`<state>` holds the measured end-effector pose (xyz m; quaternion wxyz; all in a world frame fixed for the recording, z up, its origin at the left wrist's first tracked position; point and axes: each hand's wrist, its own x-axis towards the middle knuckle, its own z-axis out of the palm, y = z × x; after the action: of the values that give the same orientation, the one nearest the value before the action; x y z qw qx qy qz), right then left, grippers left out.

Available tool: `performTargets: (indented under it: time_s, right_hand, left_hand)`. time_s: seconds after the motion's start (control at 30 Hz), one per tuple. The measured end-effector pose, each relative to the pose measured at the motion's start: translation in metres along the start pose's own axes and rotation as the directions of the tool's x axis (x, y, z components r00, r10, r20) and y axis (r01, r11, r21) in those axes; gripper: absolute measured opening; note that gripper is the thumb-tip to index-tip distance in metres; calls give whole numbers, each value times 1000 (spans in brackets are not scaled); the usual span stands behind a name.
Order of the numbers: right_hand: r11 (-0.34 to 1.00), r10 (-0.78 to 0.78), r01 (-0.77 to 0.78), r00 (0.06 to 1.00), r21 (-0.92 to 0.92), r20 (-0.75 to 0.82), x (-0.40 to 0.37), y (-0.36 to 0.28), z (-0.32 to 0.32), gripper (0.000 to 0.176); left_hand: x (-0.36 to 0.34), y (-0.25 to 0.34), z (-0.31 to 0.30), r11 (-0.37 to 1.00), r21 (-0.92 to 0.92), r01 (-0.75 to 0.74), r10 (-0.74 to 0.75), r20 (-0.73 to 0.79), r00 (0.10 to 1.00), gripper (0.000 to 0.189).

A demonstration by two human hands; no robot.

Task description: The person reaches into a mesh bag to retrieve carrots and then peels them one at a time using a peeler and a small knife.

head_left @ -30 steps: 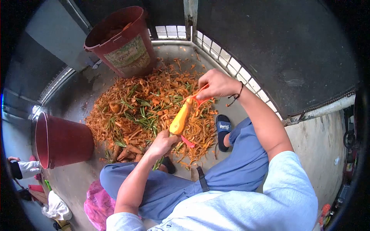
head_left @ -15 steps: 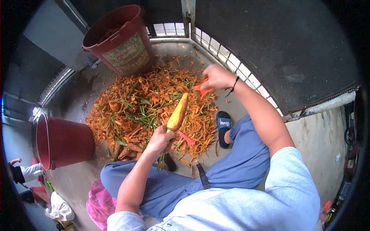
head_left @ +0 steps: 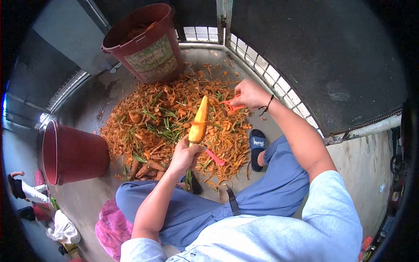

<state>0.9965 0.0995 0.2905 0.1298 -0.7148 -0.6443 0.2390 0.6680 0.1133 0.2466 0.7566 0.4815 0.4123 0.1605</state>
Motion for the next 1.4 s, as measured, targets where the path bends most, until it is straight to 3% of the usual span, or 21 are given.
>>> performTargets:
  time_s: [0.07,0.13,0.2,0.27,0.3,0.37,0.4,0.47,0.53,0.6,0.8,0.87,0.93,1.0,1.07,1.13,1.2,1.27,1.33,1.4]
  right_hand:
    - [985,86,-71,992,156,-91,-2,-4,-10,43]
    - [973,69,-43,992,229,-109,-4,-16,-9,39]
    - [905,-2,63,990,421,-142,-9,-26,-2,41]
    - [903,-57,102,991,417,-119,-11,-32,5,38]
    - [917,-139,138,990,373,-24,-15,-42,5,36]
    - [931,-229,183,967,315,114,-22,-60,7,34]
    - [914,-229,157,961,375,157,-27,-69,9,33]
    - [863,-368,328,929,385,34,-29,-74,21,24]
    - [841,-371,330,929,428,12,-34,-83,15,24]
    - [913,-344,318,937,256,65,-32,-78,13,25]
    - [836,-332,214,931,506,153,-20,-57,2,35]
    - [919,-326,295,942,261,83,-6,-35,-15,31]
    - [981,-162,161,987,108,-1,8,3,-31,33]
    - [968,102,-121,990,-219,-95,24,44,-42,39]
    - [993,100,-113,966,-40,-237,30,66,-38,39]
    - [998,62,-55,971,37,-229,23,40,-31,41]
    - [966,-161,160,987,204,-10,8,-6,-17,41]
    - [915,-221,179,972,362,80,-14,-52,-2,41]
    - [800,-339,277,941,532,20,-17,-64,26,38]
    - [831,-353,292,934,472,44,-22,-69,26,35]
  left_hand:
    - [-4,10,3,999,32,-21,21,-8,1000,30]
    - [-8,19,6,1000,-5,22,-22,-18,1000,26]
    - [-8,18,2,997,-36,73,-74,-30,997,22]
    - [-4,12,-3,971,-157,178,-177,22,984,15]
    - [-3,14,-2,937,-258,235,-224,71,972,13]
    - [-4,15,-1,922,-282,266,-238,130,963,12]
    - [-4,17,0,907,-300,295,-245,191,950,12]
    - [-9,22,7,910,-294,291,-241,197,950,13]
    - [-9,17,8,939,-193,285,-236,243,941,13]
    - [-10,17,11,935,-186,302,-253,248,935,13]
    - [-17,26,14,945,-116,306,-276,218,936,19]
    - [-18,22,7,940,-121,320,-293,200,935,21]
    - [-19,16,-1,920,-140,366,-329,233,915,22]
    - [-21,17,-2,926,-162,341,-296,250,922,20]
    - [-21,14,-4,926,-202,319,-264,257,930,19]
    - [-13,11,-7,901,-265,344,-304,180,935,12]
    - [-5,1,-17,897,-257,359,-315,196,929,9]
    - [4,-7,-20,782,-393,485,-353,362,863,11]
    - [-2,-3,-12,821,-342,457,-334,362,870,14]
    - [-9,4,-4,856,-304,418,-320,322,891,19]
